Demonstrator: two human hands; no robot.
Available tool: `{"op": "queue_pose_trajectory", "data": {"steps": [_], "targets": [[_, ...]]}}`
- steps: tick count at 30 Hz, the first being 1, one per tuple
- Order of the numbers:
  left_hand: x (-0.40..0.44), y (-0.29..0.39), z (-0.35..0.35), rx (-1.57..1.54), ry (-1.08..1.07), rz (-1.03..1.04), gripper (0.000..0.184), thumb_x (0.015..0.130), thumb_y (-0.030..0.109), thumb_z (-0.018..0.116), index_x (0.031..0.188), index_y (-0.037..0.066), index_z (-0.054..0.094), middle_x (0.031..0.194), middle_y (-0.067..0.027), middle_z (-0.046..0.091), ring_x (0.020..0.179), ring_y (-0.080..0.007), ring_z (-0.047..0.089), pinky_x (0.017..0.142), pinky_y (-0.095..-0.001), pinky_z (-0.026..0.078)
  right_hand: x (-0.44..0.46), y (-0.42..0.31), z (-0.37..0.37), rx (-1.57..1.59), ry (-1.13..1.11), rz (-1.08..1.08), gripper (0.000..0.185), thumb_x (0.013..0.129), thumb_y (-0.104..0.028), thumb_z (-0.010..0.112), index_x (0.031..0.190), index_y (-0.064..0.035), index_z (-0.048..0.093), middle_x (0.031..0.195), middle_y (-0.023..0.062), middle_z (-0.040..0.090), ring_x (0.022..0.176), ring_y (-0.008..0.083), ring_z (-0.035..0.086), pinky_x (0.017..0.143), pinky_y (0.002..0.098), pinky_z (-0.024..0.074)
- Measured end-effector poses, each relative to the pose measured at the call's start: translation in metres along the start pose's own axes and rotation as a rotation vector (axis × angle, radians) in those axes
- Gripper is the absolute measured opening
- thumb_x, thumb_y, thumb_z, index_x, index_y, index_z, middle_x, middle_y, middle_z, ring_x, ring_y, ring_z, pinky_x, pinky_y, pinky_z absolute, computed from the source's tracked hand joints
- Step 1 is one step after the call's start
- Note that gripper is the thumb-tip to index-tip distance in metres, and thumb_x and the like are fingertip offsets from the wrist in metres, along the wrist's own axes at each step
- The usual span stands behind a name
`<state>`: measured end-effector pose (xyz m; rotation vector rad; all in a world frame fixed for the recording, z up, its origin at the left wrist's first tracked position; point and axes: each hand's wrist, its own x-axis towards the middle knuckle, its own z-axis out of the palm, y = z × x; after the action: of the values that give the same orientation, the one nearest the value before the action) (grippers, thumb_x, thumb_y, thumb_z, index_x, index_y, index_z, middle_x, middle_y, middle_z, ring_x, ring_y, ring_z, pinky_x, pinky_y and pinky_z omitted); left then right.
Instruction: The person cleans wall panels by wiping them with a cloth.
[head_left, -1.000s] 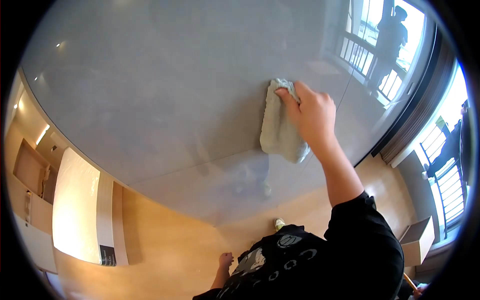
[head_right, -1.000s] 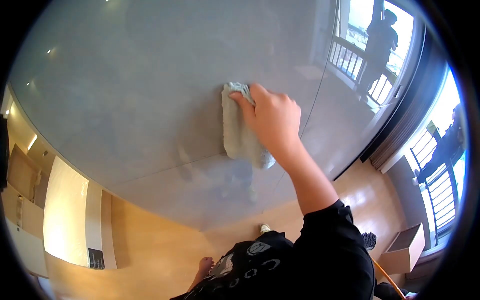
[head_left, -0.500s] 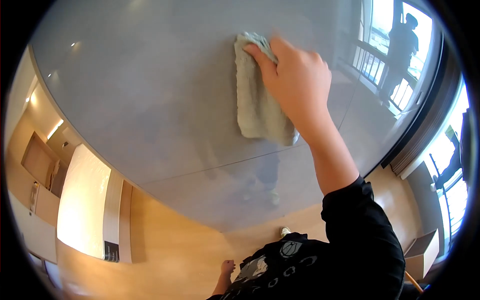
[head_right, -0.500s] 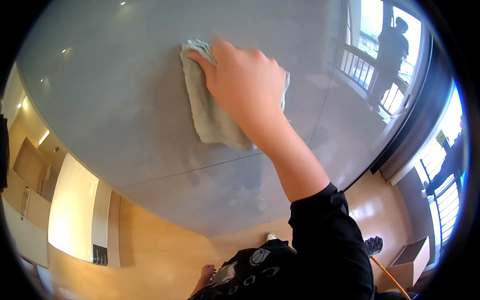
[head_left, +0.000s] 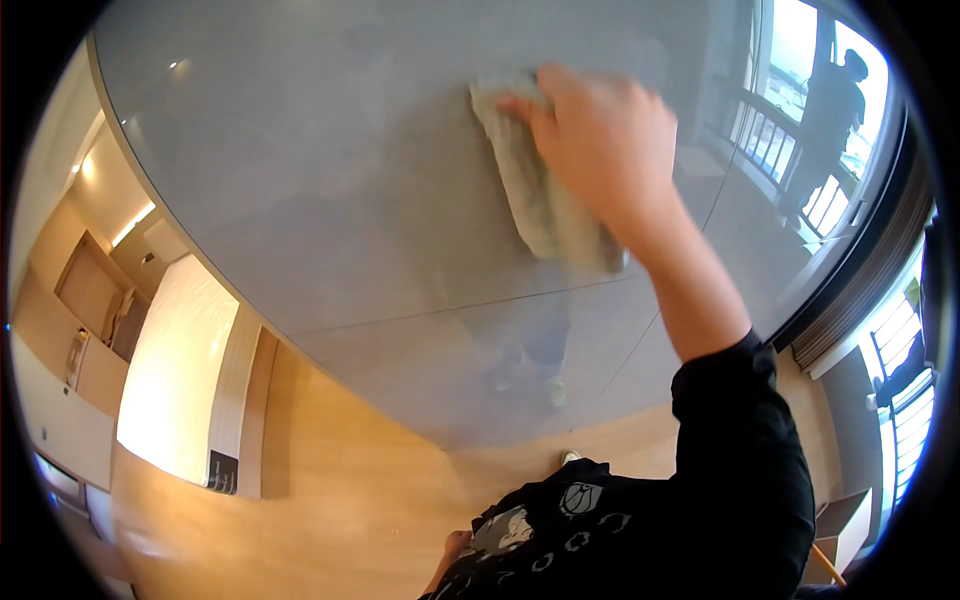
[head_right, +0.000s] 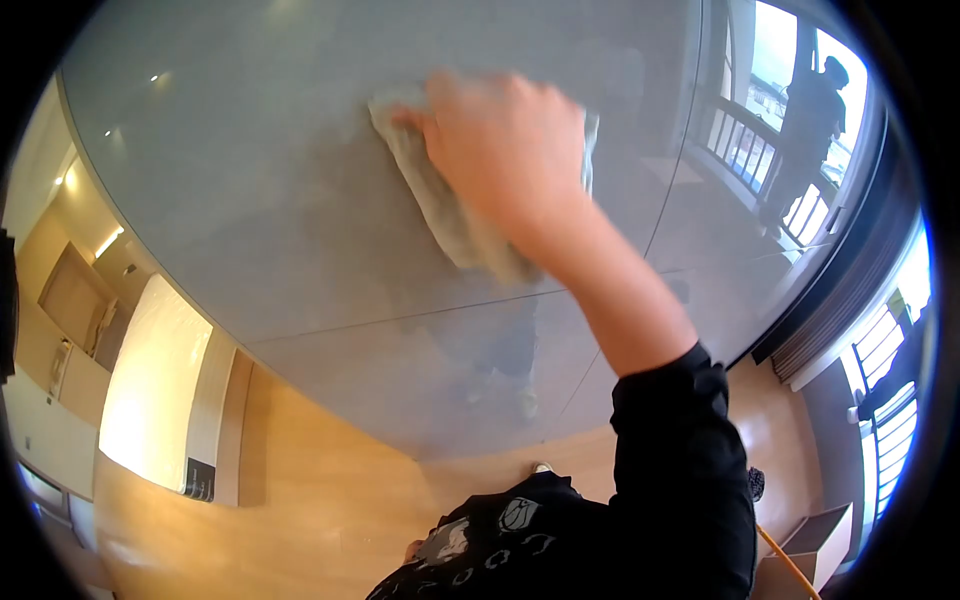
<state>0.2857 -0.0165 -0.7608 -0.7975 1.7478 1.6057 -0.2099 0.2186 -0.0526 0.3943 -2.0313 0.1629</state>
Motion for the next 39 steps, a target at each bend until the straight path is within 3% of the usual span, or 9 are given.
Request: {"op": "queue_pose_trajectory", "data": {"steps": [5,11,17,21,24,29,32,35,39], "targets": [[-0.033,0.045,0.028,0.078,0.225,-0.128,0.037,0.09,0.032,0.059,0.096,-0.002,0.071,0.08,-0.0116,0.07,0.064,-0.0212,0.065,0.054,-0.0353,0.05,0.039,-0.013,-0.019,-0.077,-0.021,0.0,0.041,0.085,-0.049,0.067,0.071,-0.0121,0.062,0.06,0.009,0.062,0.058,0.0327,0.065,0.048,0.0423,0.0503],[-0.04,0.049,0.01,0.01,0.302,-0.169,0.029,0.09,0.027,0.061,0.095,-0.001,0.067,0.076,-0.0089,0.067,0.059,-0.0174,0.062,0.047,-0.0315,0.045,-0.04,0.002,-0.001,-0.084,-0.051,-0.076,0.043,0.087,-0.049,0.067,0.067,-0.0123,0.059,0.056,0.0077,0.058,0.054,0.0333,0.061,0.046,0.0407,0.047],[-0.044,0.023,0.002,0.136,0.198,-0.189,0.032,0.089,0.03,0.06,0.087,0.0,0.069,0.071,-0.0085,0.065,0.057,-0.0185,0.061,0.046,-0.034,0.045,-0.017,-0.025,-0.011,-0.037,-0.169,-0.067,0.043,0.09,-0.049,0.063,0.068,-0.0116,0.064,0.061,0.0098,0.063,0.056,0.0324,0.063,0.046,0.0403,0.0485],[-0.049,0.034,-0.013,0.173,0.264,-0.205,0.035,0.09,0.031,0.06,0.087,-0.002,0.069,0.074,-0.0104,0.068,0.058,-0.0198,0.063,0.048,-0.0347,0.048,0.02,-0.042,-0.021,-0.061,-0.3,-0.06,0.038,0.091,-0.046,0.061,0.077,-0.012,0.07,0.067,0.0133,0.067,0.061,0.0329,0.067,0.048,0.041,0.051],[-0.03,0.032,-0.019,0.058,0.27,-0.213,0.034,0.09,0.031,0.061,0.092,-0.003,0.068,0.079,-0.0119,0.07,0.061,-0.02,0.064,0.05,-0.0346,0.049,0.015,-0.027,-0.016,-0.089,-0.183,-0.07,0.042,0.09,-0.052,0.061,0.075,-0.0131,0.064,0.063,0.0087,0.064,0.06,0.0337,0.064,0.051,0.0427,0.0512],[-0.037,0.045,-0.016,-0.028,0.263,-0.237,0.034,0.09,0.03,0.061,0.099,-0.002,0.068,0.081,-0.0123,0.07,0.062,-0.0191,0.064,0.051,-0.0344,0.049,-0.047,0.018,-0.007,-0.102,-0.256,-0.014,0.041,0.09,-0.046,0.065,0.07,-0.0104,0.057,0.062,0.0074,0.062,0.057,0.0329,0.062,0.048,0.042,0.0482],[-0.066,0.087,-0.016,0.212,0.192,-0.204,0.034,0.09,0.031,0.061,0.097,-0.002,0.069,0.077,-0.0118,0.069,0.061,-0.0192,0.065,0.052,-0.0338,0.05,-0.084,0.024,0.001,-0.063,-0.323,0.089,0.043,0.089,-0.043,0.068,0.067,-0.0092,0.052,0.059,0.0077,0.059,0.053,0.0335,0.057,0.046,0.0415,0.0446],[-0.06,0.065,0.001,0.146,0.231,-0.107,0.035,0.09,0.031,0.061,0.095,-0.002,0.07,0.076,-0.0115,0.07,0.062,-0.0193,0.066,0.054,-0.0333,0.051,-0.106,0.026,0.009,-0.003,-0.339,0.137,0.045,0.09,-0.042,0.068,0.067,-0.0082,0.05,0.056,0.0075,0.055,0.05,0.0331,0.054,0.045,0.0412,0.0425],[-0.047,0.03,-0.015,0.409,0.193,-0.015,0.043,0.086,0.04,0.057,0.085,0.001,0.074,0.079,-0.0159,0.073,0.073,-0.0298,0.071,0.071,-0.0419,0.054,-0.136,0.018,0.02,0.048,-0.36,0.242,0.047,0.091,-0.042,0.067,0.065,-0.0075,0.048,0.055,0.0086,0.053,0.049,0.0328,0.051,0.044,0.0408,0.0416]]}}
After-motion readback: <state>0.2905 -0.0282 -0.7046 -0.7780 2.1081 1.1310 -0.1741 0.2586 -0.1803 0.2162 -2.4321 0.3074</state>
